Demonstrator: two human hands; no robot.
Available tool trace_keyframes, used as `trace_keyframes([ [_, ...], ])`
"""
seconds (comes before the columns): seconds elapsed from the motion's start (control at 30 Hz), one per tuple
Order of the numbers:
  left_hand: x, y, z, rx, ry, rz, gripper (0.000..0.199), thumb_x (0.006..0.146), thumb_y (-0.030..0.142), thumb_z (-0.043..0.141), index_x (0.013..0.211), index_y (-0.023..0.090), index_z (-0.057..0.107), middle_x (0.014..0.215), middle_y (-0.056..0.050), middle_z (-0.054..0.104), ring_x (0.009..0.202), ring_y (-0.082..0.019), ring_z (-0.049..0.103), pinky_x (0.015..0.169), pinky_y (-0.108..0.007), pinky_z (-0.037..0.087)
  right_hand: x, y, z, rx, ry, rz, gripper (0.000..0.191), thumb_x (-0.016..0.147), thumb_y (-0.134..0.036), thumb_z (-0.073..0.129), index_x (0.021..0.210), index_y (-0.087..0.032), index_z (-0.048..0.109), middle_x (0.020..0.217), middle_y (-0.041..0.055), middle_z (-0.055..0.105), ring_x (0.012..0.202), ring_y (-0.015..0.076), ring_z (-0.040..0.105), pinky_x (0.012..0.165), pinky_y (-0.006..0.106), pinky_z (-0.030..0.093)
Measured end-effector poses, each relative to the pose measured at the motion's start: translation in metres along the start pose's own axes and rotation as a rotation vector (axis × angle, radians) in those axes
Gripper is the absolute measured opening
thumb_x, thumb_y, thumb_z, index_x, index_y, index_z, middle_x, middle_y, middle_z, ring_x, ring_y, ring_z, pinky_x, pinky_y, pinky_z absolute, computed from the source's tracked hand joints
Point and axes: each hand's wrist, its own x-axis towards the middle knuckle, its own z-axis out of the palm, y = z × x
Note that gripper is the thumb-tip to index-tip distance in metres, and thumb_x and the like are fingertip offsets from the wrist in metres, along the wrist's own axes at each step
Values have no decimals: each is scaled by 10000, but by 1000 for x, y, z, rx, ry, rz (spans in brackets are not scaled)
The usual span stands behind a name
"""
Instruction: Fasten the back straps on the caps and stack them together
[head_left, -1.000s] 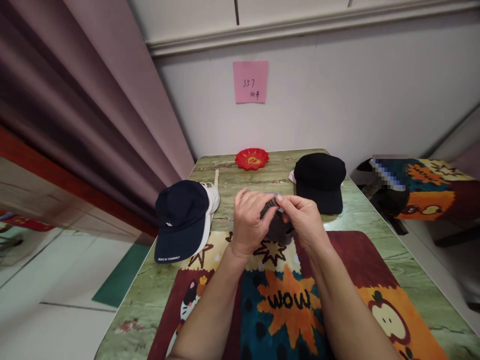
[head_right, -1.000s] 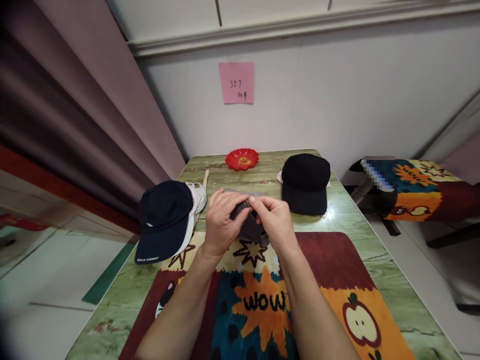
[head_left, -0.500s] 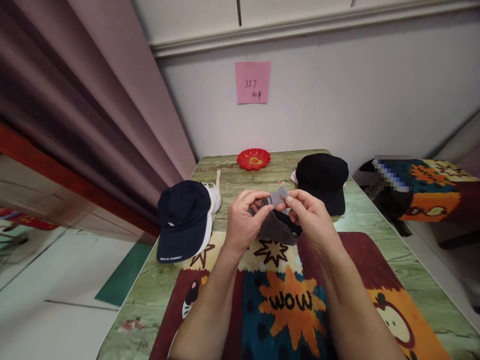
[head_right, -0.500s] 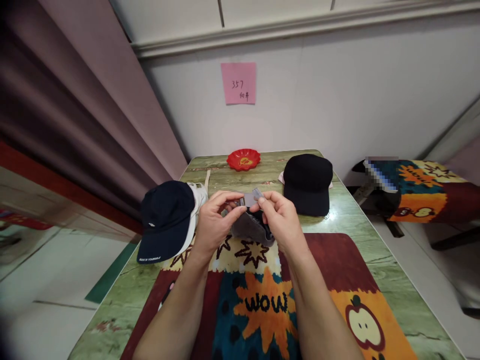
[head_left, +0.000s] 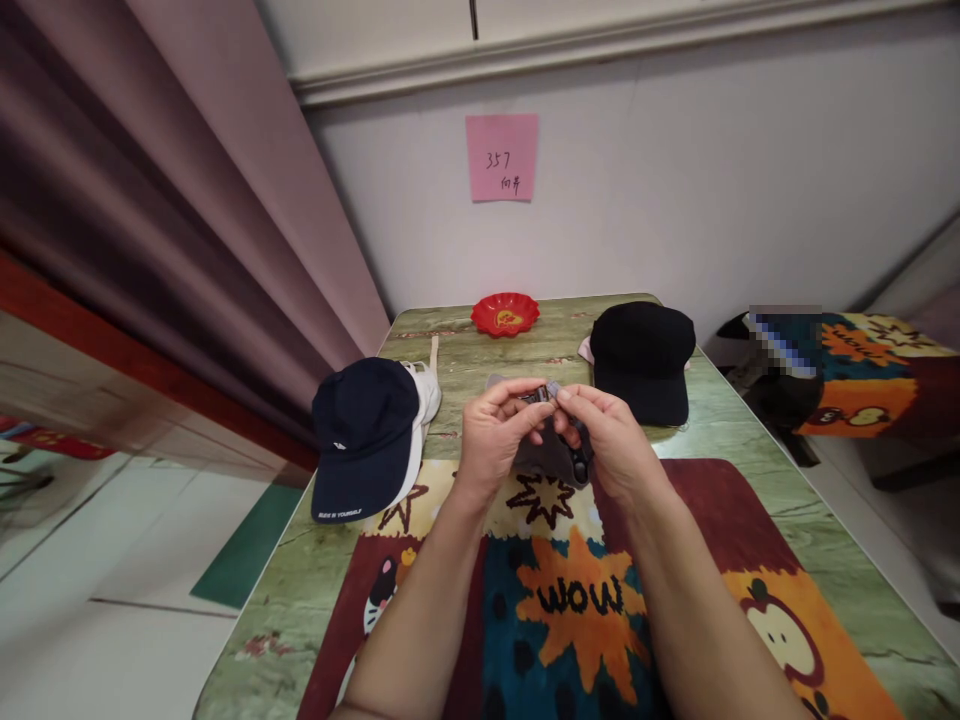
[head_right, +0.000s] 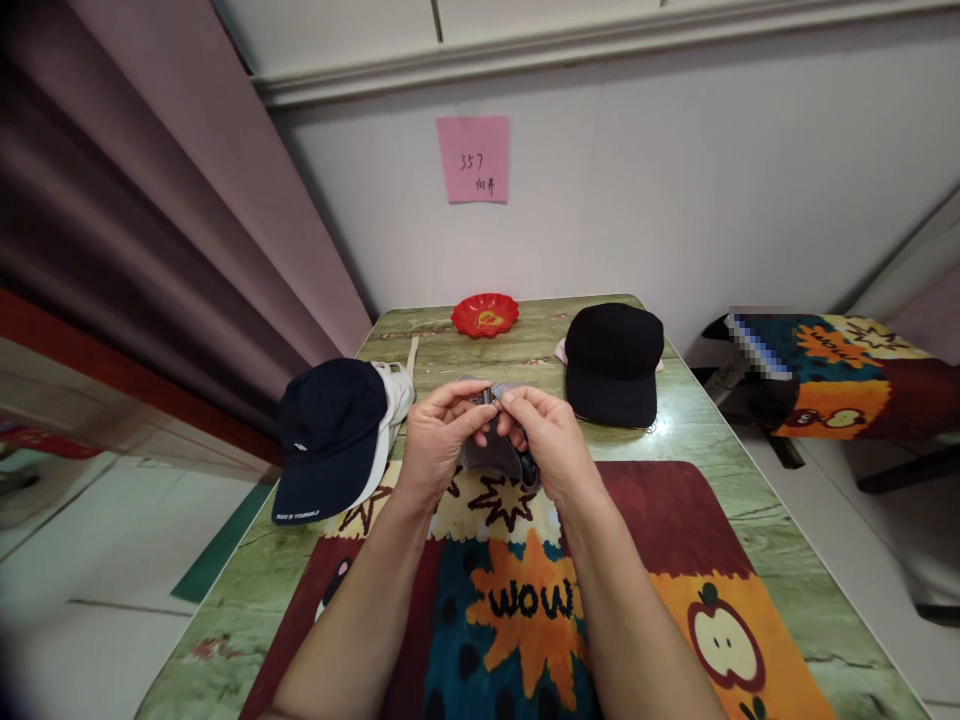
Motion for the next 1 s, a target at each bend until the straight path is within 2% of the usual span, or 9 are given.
trace_keyframes([
  [0.37,3,-7,-6,-54,-46,-38,332,687,244,876,993,158,778,616,21,674,473,-66,562,484,-176,443,-1,-1,-1,-43,-49,4,358,840,-460,729,645,-188,602,575,-30,534,520,89,409,525,241,304],
  [0.73,3,1,-17,52,-197,-139,356,691,261,882,1019,154,796,612,17,658,473,-70,564,480,-178,410,0,-7,-19,-256,-185,-7,345,840,-487,731,715,-176,648,587,-35,510,543,92,388,520,248,280],
  [0.83,2,6,-18,100,-202,-131,348,688,251,878,1009,147,793,609,16,654,481,-77,566,489,-185,415,0,-8,-17,-264,-169,-18,372,843,-523,720,743,-173,641,607,-30,527,534,88,384,509,245,276],
  [1.0,2,8,-21,146,-173,-100,346,697,281,873,1005,150,782,628,7,671,493,-87,573,509,-199,435,-1,-7,-10,-173,-63,-5,360,836,-535,712,814,-194,599,649,-21,598,512,87,426,492,230,308],
])
